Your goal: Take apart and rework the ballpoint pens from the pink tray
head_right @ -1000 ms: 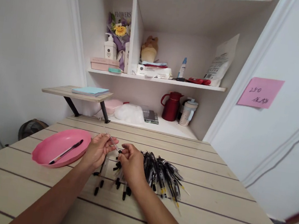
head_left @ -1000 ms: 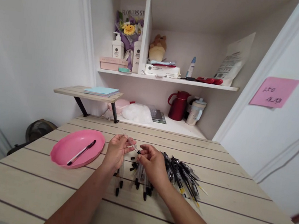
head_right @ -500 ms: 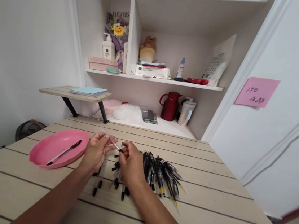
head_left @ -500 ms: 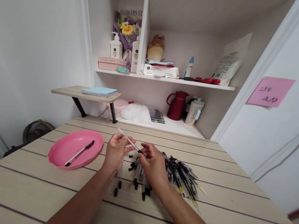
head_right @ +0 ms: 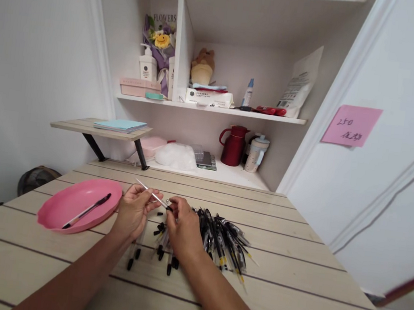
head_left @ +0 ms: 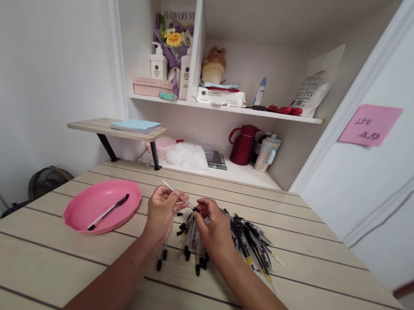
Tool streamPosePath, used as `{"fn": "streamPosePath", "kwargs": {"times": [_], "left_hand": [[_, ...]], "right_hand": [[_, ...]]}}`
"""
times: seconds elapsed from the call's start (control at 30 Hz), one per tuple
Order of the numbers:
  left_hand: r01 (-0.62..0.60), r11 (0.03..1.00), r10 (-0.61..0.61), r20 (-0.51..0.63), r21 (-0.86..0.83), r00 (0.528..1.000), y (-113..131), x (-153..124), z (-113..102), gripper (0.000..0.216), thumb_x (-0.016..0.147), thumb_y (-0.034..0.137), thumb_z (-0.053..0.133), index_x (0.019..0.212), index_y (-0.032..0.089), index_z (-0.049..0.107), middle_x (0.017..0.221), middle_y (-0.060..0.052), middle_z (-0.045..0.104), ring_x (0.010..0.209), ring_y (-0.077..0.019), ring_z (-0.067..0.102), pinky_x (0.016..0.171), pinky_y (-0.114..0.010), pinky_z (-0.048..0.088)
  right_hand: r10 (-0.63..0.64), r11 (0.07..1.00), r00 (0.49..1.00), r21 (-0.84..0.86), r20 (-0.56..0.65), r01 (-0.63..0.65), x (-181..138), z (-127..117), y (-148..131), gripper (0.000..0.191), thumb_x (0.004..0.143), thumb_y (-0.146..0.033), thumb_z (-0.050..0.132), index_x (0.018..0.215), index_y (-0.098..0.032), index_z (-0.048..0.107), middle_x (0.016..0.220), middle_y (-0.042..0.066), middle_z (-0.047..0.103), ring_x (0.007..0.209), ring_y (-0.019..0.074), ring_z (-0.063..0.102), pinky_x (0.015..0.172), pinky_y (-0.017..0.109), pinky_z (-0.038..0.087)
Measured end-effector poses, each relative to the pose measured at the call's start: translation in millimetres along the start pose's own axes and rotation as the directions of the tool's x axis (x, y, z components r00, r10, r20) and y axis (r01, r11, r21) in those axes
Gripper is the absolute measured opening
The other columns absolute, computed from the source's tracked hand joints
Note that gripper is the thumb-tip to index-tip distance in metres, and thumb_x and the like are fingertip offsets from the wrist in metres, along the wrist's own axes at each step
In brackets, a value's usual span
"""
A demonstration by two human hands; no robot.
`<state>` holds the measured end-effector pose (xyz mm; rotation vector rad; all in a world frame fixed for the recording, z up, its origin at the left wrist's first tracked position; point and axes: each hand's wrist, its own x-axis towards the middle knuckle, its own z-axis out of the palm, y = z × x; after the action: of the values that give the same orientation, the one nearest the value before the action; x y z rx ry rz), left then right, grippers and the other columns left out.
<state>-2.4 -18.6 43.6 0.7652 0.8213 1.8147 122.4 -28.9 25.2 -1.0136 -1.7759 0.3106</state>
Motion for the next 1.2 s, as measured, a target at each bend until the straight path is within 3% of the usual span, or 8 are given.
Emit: {"fn": "streamPosePath", "kwargs": {"times": [0.17,0.33,0.6,0.77,0.87,0.97,1.1,1.2], "left_hand": [[0.080,0.993,-0.072,0.087,-0.089,0.994,4.1,4.6,-5.8,0.025,0.061,0.018,0.066,0.081,0.016,0.051,0.072,-0.001,0.063,0.069,-0.0134,0.063,0.060,-0.023,0.051],[0.117,0.981,-0.102,0.103,-0.155,0.989,5.8,6.9,-9.7,0.022,0.061,0.016,0.067,0.079,0.015,0.054,0.071,-0.001,0.063,0.069,-0.0122,0.063,0.063,-0.022,0.051],[0.136,0.988,-0.125,0.150,-0.069,0.981,4.1,2.1,-8.5,0.020,0.063,0.018,0.067,0.075,0.014,0.051,0.068,-0.002,0.064,0.061,-0.0110,0.062,0.058,-0.022,0.050],[0.159,0.986,-0.149,0.168,-0.048,0.975,7.1,0.4,-6.7,0.020,0.062,0.018,0.068,0.072,0.013,0.051,0.068,-0.003,0.065,0.059,-0.0110,0.062,0.058,-0.022,0.050],[0.167,0.985,-0.155,0.189,-0.050,0.970,7.4,0.9,-6.8,0.019,0.061,0.018,0.068,0.070,0.013,0.052,0.068,-0.003,0.065,0.058,-0.0115,0.062,0.058,-0.022,0.050],[0.164,0.985,-0.151,0.218,-0.046,0.964,7.0,2.3,-8.1,0.019,0.061,0.018,0.068,0.072,0.013,0.053,0.069,-0.004,0.066,0.061,-0.0127,0.063,0.060,-0.023,0.050],[0.154,0.987,-0.140,0.228,-0.045,0.964,8.1,3.7,-9.5,0.021,0.061,0.016,0.068,0.077,0.012,0.054,0.071,-0.005,0.066,0.066,-0.0145,0.063,0.060,-0.023,0.050],[0.138,0.990,-0.129,0.236,-0.020,0.963,10.1,4.3,-10.0,0.020,0.063,0.016,0.066,0.078,0.012,0.054,0.072,-0.006,0.066,0.066,-0.0150,0.063,0.061,-0.024,0.050]], "right_hand": [[-0.050,0.997,0.998,-0.063,-0.041,0.047,1.9,-1.6,3.9,0.016,0.077,-0.023,0.048,0.090,-0.019,0.056,0.080,0.005,0.062,0.071,0.0150,0.057,0.067,0.026,0.044],[-0.143,0.948,0.987,-0.276,0.078,0.159,0.4,-5.2,6.9,0.021,0.084,-0.028,0.039,0.093,-0.018,0.056,0.081,0.007,0.060,0.076,0.0168,0.056,0.066,0.027,0.042],[-0.213,0.741,0.968,-0.625,0.129,0.247,-2.8,-3.5,8.3,0.023,0.088,-0.027,0.032,0.080,-0.017,0.051,0.070,0.004,0.055,0.058,0.0137,0.051,0.052,0.024,0.031],[-0.293,0.654,0.946,-0.693,0.140,0.305,-4.3,-5.5,6.9,0.021,0.087,-0.022,0.033,0.074,-0.017,0.048,0.065,0.003,0.052,0.054,0.0136,0.047,0.052,0.025,0.028],[-0.279,0.688,0.951,-0.663,0.133,0.295,-5.8,-5.2,4.8,0.023,0.087,-0.021,0.032,0.071,-0.017,0.048,0.065,0.004,0.052,0.056,0.0138,0.046,0.053,0.025,0.029],[-0.204,0.803,0.974,-0.552,0.099,0.224,-5.8,-4.1,2.6,0.026,0.087,-0.022,0.029,0.070,-0.016,0.048,0.067,0.004,0.053,0.059,0.0134,0.047,0.054,0.024,0.030],[-0.078,0.971,0.993,-0.218,0.087,0.096,-2.8,-3.6,0.0,0.031,0.087,-0.027,0.028,0.064,-0.017,0.046,0.059,0.001,0.050,0.055,0.0111,0.046,0.053,0.021,0.031],[0.040,0.998,0.993,0.033,0.114,-0.044,-0.7,-3.0,-0.7,0.032,0.086,-0.032,0.030,0.061,-0.017,0.046,0.051,-0.003,0.045,0.049,0.0093,0.041,0.050,0.020,0.031]]}}
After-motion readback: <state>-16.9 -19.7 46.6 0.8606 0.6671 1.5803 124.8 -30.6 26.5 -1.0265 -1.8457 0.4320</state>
